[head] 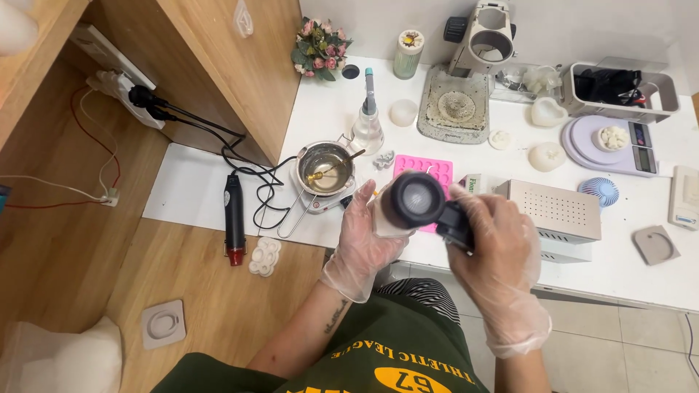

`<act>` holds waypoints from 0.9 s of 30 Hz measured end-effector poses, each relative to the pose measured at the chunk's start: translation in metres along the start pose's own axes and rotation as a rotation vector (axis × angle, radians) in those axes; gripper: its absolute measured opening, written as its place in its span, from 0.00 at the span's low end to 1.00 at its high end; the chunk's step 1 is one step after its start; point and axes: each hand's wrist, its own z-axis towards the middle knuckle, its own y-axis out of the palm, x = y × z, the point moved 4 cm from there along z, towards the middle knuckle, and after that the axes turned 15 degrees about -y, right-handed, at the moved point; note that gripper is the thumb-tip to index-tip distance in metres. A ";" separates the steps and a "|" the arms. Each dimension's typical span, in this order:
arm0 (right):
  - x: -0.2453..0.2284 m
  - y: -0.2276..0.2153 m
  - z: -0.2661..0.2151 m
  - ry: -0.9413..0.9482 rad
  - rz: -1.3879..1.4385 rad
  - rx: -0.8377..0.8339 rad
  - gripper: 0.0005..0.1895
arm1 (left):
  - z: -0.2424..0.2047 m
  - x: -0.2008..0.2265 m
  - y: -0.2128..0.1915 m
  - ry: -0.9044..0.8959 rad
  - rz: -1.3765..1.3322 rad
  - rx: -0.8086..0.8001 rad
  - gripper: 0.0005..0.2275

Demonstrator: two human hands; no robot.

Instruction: Shaping and cleaning a wax candle decoration using a sculpting tool and applying liquid wax.

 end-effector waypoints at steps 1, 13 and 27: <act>0.001 0.001 0.001 0.005 -0.003 0.000 0.34 | 0.000 0.001 -0.001 -0.006 0.008 -0.032 0.26; 0.003 -0.008 0.012 0.031 -0.001 0.043 0.33 | 0.006 0.009 -0.023 0.054 -0.086 0.079 0.23; 0.001 -0.001 0.014 -0.036 -0.004 -0.017 0.35 | 0.002 0.010 -0.036 0.046 -0.080 0.271 0.25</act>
